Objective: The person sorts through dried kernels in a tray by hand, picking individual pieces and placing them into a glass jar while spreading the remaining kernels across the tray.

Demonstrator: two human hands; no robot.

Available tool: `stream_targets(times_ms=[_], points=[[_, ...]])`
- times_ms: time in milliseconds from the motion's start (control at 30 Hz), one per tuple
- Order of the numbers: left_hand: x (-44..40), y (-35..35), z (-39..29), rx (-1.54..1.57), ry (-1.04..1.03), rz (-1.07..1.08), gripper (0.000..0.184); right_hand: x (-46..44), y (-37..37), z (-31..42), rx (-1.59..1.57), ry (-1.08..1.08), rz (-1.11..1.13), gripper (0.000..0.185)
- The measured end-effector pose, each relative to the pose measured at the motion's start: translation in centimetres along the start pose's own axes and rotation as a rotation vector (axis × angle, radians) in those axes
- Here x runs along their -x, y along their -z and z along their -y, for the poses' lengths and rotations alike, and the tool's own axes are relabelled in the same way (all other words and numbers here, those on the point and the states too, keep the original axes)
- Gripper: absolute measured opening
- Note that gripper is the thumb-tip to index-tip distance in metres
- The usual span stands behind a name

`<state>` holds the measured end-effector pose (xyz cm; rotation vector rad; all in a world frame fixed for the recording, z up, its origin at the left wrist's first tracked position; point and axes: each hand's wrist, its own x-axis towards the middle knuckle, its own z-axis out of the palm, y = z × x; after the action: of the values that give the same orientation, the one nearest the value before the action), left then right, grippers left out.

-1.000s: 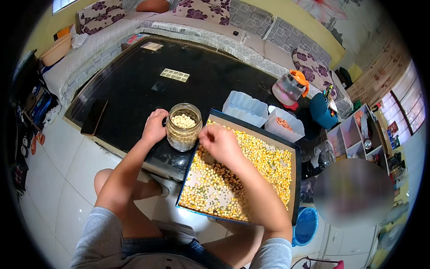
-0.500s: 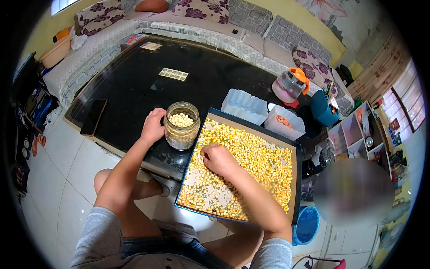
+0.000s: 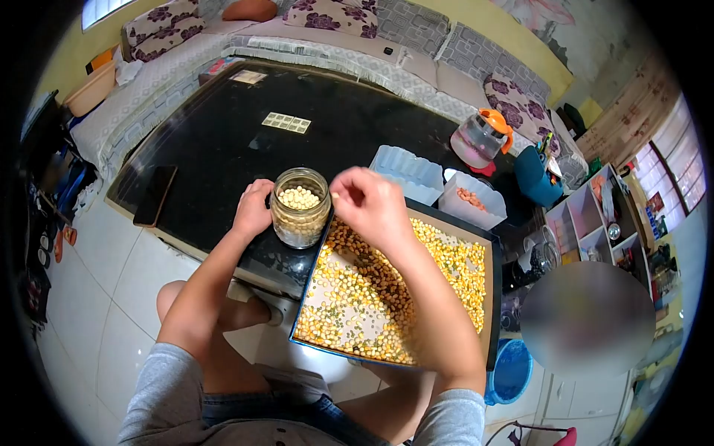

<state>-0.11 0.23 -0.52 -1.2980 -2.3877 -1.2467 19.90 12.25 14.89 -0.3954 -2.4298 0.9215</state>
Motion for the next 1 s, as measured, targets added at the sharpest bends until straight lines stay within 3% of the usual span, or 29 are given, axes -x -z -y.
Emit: stream_targets(times_ms=[67,167,333,500,567,667,733,1000], points=[[0.0,0.0,0.1,0.001,-0.005,-0.002,0.019,-1.4,-0.4,1.5,-0.088,0.143,-0.011,0.006],[0.0,0.1,0.0,-0.001,-0.001,0.008,0.019,-2.2,-1.7,2.1,0.087,0.265,0.072,0.009],[0.0,0.1,-0.1,0.028,0.007,0.001,0.018,0.3,-1.5,-0.1,0.016,0.158,-0.073,0.004],[-0.1,0.2,-0.3,0.011,0.015,0.004,0.018,5.0,-3.6,-5.0,0.064,-0.072,0.249,0.008],[0.0,0.2,-0.2,0.008,0.012,0.004,0.018,6.1,-4.6,-5.3,0.108,0.076,0.263,0.010],[0.0,0.1,-0.2,-0.005,0.000,0.006,0.018,6.6,-5.4,-5.6,0.167,0.081,0.298,0.010],[0.0,0.2,-0.2,-0.013,0.010,0.006,0.018,6.6,-5.8,-6.5,0.263,0.207,0.286,0.009],[0.0,0.1,-0.1,-0.004,-0.006,-0.001,0.018,6.4,-3.8,-6.4,0.276,0.019,0.379,0.010]])
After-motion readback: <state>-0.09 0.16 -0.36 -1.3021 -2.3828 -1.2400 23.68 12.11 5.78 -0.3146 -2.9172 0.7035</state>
